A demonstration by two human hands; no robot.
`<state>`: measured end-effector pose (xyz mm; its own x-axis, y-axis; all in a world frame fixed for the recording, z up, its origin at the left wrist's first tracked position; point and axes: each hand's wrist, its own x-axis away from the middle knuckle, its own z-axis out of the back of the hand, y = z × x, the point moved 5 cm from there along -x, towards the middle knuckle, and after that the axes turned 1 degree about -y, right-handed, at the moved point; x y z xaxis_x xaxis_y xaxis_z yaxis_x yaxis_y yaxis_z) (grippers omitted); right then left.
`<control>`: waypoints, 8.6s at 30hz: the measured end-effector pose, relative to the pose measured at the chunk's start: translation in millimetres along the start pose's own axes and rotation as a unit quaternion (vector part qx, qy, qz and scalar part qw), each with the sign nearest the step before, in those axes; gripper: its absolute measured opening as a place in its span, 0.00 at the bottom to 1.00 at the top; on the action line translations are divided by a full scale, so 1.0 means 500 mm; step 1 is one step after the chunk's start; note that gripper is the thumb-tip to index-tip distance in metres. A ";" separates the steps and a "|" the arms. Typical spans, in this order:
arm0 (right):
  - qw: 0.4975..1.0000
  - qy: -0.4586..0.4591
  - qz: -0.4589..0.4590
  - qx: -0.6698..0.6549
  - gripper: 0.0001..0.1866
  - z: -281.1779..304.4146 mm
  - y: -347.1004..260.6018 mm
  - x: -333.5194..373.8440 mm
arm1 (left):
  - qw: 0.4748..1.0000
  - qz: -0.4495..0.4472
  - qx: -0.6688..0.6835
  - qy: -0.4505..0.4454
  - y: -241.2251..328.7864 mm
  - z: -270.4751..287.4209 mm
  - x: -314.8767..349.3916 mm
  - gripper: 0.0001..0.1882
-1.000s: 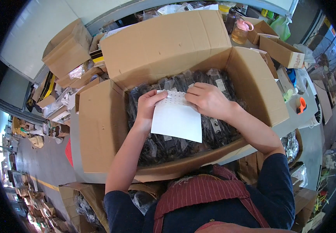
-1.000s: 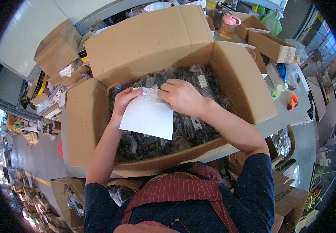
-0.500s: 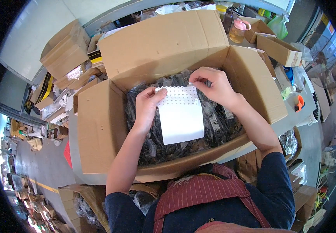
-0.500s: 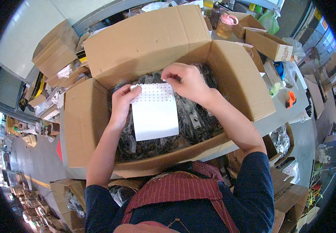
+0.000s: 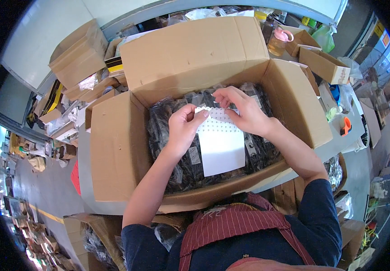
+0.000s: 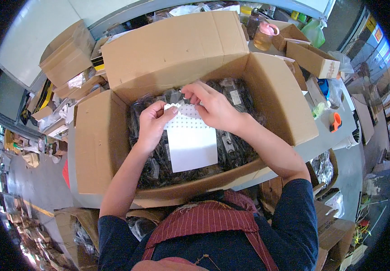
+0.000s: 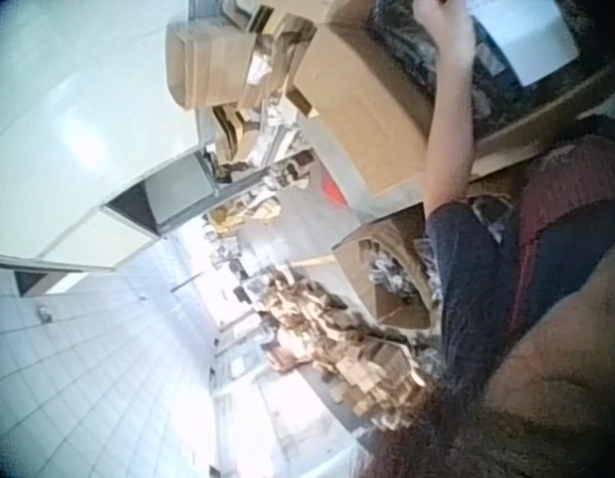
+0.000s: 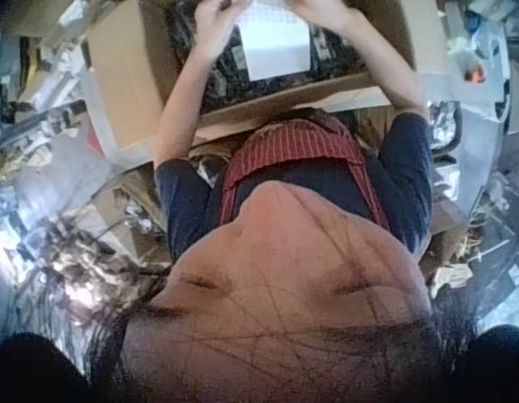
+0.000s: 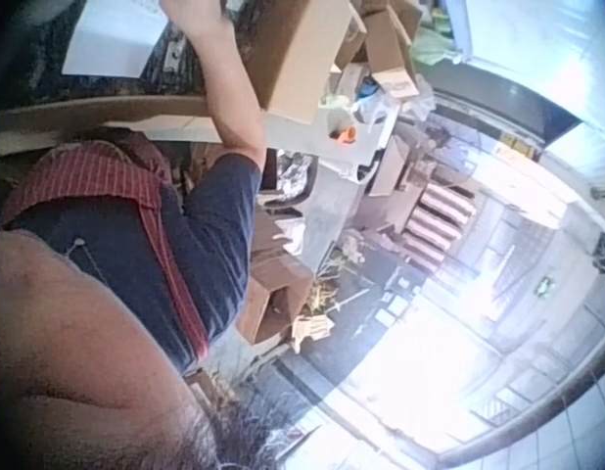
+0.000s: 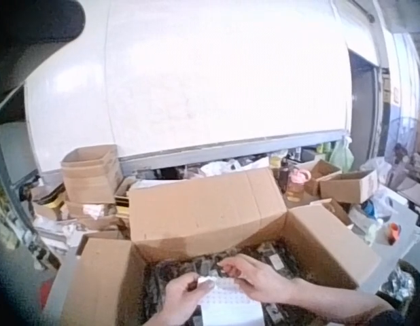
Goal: The person handles a sheet of adhesive pads and several power cables in plastic bags from a large cardboard box. They place the items into adjacent boxes and remove a cardboard divider from the main container.
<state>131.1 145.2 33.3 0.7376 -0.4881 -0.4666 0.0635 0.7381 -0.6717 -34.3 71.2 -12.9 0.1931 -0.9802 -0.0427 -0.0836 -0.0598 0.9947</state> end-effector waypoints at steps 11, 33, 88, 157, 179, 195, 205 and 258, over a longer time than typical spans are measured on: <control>0.998 -0.019 0.034 0.042 0.27 -0.010 -0.014 0.003 | 1.000 0.008 0.002 -0.013 -0.010 -0.001 0.001 0.05; 0.904 0.035 -0.163 -0.393 0.29 0.022 0.034 0.005 | 0.905 0.042 -0.422 -0.026 -0.067 0.043 -0.040 0.40; 0.871 0.278 -0.173 -0.367 0.30 0.148 0.087 0.002 | 0.713 -0.052 -0.699 0.014 -0.056 0.045 -0.010 0.35; 0.946 0.103 -0.123 -0.283 0.29 0.083 -0.016 -0.008 | 0.976 0.054 -0.166 -0.129 -0.014 -0.006 0.001 0.25; 0.993 0.116 -0.006 -0.034 0.22 0.023 -0.037 -0.005 | 0.962 0.004 -0.221 -0.160 -0.037 -0.035 0.011 0.24; 0.994 0.108 -0.006 0.016 0.23 0.022 -0.050 -0.002 | 0.965 0.042 -0.205 -0.156 -0.033 -0.037 0.013 0.23; 0.967 0.081 0.106 0.217 0.23 -0.013 -0.077 0.008 | 0.966 0.011 -0.212 -0.150 -0.027 -0.046 0.019 0.27; 0.990 0.018 0.032 0.135 0.28 0.004 -0.067 0.029 | 0.782 -0.301 0.116 0.533 0.324 0.619 0.680 0.19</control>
<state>141.0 114.2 50.4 0.7224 -0.4483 -0.5265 0.1975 0.8634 -0.4643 -284.7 -330.2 104.6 0.9609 -0.0548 -0.2713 0.1847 -0.6032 0.7760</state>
